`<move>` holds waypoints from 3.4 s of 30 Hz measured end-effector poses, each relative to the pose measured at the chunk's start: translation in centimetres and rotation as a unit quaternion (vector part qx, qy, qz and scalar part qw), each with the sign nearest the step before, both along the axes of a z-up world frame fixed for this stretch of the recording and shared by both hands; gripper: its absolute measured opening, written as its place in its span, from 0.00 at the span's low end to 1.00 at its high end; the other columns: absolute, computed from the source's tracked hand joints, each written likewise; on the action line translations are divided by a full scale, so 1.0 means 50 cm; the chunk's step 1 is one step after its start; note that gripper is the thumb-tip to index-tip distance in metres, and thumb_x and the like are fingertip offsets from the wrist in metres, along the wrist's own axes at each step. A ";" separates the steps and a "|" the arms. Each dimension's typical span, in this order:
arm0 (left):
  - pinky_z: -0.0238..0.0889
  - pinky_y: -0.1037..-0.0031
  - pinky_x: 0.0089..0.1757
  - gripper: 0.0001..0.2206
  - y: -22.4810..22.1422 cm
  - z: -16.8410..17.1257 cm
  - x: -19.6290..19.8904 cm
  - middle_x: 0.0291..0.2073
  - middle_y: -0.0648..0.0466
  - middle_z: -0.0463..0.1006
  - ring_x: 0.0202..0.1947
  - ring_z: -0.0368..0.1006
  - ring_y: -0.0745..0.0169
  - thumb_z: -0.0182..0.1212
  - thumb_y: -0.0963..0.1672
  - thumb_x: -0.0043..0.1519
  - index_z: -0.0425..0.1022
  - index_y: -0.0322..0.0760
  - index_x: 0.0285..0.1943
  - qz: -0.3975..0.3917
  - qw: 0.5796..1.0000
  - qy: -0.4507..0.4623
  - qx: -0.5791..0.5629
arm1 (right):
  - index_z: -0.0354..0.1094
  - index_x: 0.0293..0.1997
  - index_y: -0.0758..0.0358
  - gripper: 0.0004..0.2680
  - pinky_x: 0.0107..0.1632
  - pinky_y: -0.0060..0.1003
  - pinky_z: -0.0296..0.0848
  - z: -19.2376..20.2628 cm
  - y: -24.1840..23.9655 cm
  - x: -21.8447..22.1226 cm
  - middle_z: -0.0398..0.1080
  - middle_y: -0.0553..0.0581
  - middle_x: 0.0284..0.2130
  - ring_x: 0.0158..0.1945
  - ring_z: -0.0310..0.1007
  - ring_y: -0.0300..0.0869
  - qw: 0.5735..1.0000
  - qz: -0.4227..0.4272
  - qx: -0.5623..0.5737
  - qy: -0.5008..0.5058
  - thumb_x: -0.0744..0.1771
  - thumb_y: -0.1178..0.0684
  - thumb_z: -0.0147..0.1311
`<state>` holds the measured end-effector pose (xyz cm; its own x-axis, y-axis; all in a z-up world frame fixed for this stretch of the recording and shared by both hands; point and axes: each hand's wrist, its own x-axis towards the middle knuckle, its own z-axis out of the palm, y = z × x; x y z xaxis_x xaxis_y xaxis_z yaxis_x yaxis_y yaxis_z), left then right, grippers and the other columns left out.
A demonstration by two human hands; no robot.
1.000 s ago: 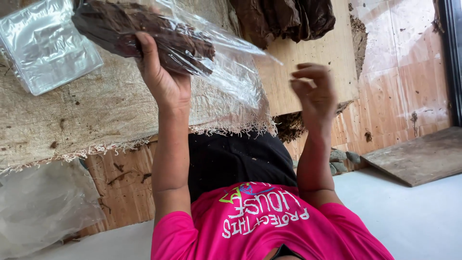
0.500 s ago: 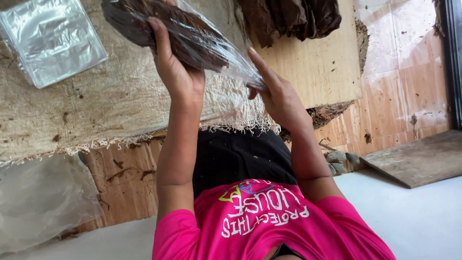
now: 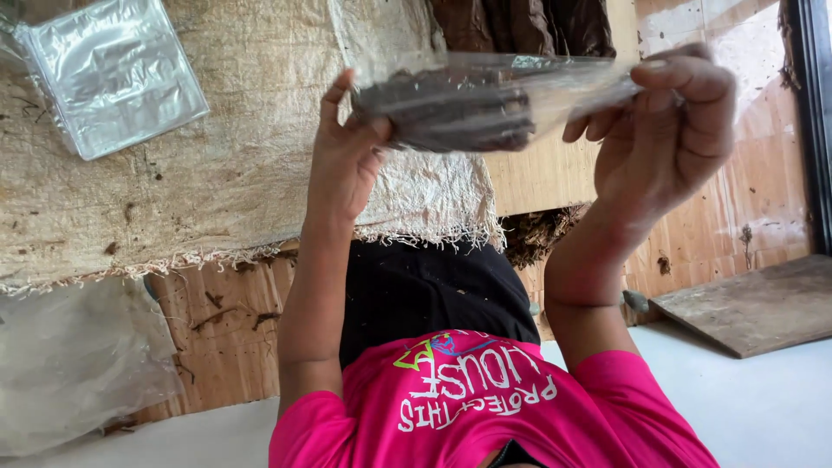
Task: The person places dried leaves into plastic bags by hand and ties them closed.
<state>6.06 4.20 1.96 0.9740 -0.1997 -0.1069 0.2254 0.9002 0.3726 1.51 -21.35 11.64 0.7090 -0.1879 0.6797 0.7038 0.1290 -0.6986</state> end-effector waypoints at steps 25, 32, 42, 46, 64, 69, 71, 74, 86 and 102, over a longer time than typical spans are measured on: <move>0.67 0.80 0.40 0.10 -0.106 0.218 -0.026 0.35 0.55 0.79 0.36 0.75 0.68 0.53 0.45 0.62 0.75 0.35 0.45 -0.432 0.703 -0.415 0.382 | 0.64 0.46 0.70 0.04 0.26 0.27 0.65 0.089 -0.005 0.042 0.65 0.58 0.30 0.21 0.58 0.35 0.977 0.158 -0.110 0.088 0.68 0.66 0.52; 0.60 0.71 0.42 0.17 -0.079 0.088 -0.022 0.32 0.45 0.77 0.33 0.70 0.58 0.62 0.42 0.59 0.71 0.28 0.55 -0.381 0.819 -0.282 0.324 | 0.67 0.30 0.75 0.04 0.28 0.33 0.65 0.021 0.051 0.038 0.64 0.59 0.16 0.20 0.63 0.38 0.918 0.160 -0.286 0.222 0.61 0.67 0.60; 0.59 0.71 0.44 0.12 -0.061 0.005 -0.048 0.33 0.49 0.77 0.36 0.71 0.62 0.61 0.43 0.61 0.75 0.31 0.50 -0.366 0.837 -0.263 0.310 | 0.63 0.52 0.77 0.22 0.24 0.30 0.67 -0.068 0.070 0.050 0.66 0.63 0.20 0.19 0.60 0.38 0.920 0.213 -0.172 0.282 0.60 0.48 0.60; 0.61 0.69 0.46 0.10 -0.074 0.038 -0.070 0.32 0.49 0.76 0.36 0.71 0.61 0.60 0.43 0.62 0.74 0.32 0.48 -0.388 0.818 -0.294 0.305 | 0.71 0.29 0.72 0.04 0.17 0.21 0.58 -0.078 0.079 0.052 0.62 0.53 0.10 0.13 0.59 0.31 0.913 0.196 -0.125 0.335 0.60 0.63 0.62; 0.66 0.71 0.44 0.18 -0.058 0.068 -0.093 0.25 0.39 0.77 0.31 0.76 0.55 0.50 0.44 0.66 0.72 0.28 0.23 -0.501 0.817 -0.207 0.199 | 0.65 0.57 0.33 0.13 0.62 0.77 0.28 -0.140 0.094 0.012 0.53 0.44 0.64 0.70 0.36 0.53 0.757 -0.262 -0.561 -0.209 0.67 0.49 0.48; 0.69 0.68 0.42 0.19 -0.009 0.066 -0.083 0.23 0.39 0.76 0.30 0.77 0.53 0.53 0.44 0.66 0.70 0.30 0.21 -0.514 0.806 -0.173 0.238 | 0.69 0.47 0.58 0.08 0.63 0.63 0.49 -0.040 0.075 -0.030 0.69 0.52 0.25 0.38 0.70 0.44 0.787 -0.064 -0.603 -0.109 0.66 0.59 0.46; 0.66 0.69 0.44 0.20 0.019 0.080 -0.083 0.25 0.47 0.77 0.31 0.74 0.59 0.49 0.48 0.69 0.71 0.35 0.24 -0.557 0.718 -0.264 0.325 | 0.65 0.53 0.72 0.13 0.39 0.47 0.78 0.005 0.063 -0.057 0.75 0.68 0.28 0.29 0.77 0.55 0.783 0.209 -0.580 0.080 0.63 0.69 0.44; 0.54 0.79 0.20 0.24 0.016 0.107 -0.112 0.22 0.56 0.77 0.18 0.68 0.70 0.51 0.58 0.56 0.78 0.37 0.37 -0.589 0.599 -0.279 0.465 | 0.64 0.48 0.65 0.11 0.27 0.37 0.72 0.012 0.034 -0.090 0.76 0.54 0.28 0.27 0.77 0.43 0.807 0.329 -0.481 0.097 0.63 0.55 0.55; 0.57 0.76 0.21 0.20 -0.004 0.207 -0.135 0.12 0.58 0.69 0.12 0.62 0.67 0.52 0.52 0.63 0.72 0.37 0.22 -0.449 0.598 -0.317 0.584 | 0.72 0.41 0.71 0.08 0.31 0.27 0.70 -0.002 0.008 -0.104 0.70 0.56 0.31 0.28 0.71 0.37 0.901 0.271 -0.279 0.190 0.63 0.68 0.46; 0.56 0.84 0.22 0.10 0.033 0.360 -0.159 0.35 0.54 0.63 0.26 0.58 0.71 0.64 0.38 0.56 0.77 0.31 0.46 0.052 0.437 -0.549 0.711 | 0.71 0.36 0.66 0.04 0.44 0.40 0.84 0.006 0.065 -0.100 0.74 0.60 0.32 0.37 0.79 0.50 0.964 0.043 -0.248 -0.088 0.63 0.60 0.52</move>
<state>-1.88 5.83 19.96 0.5892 -0.6409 0.4920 -0.8067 -0.4320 0.4033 -3.49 -18.12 11.94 0.5725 0.2446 0.7826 0.8191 -0.1273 -0.5594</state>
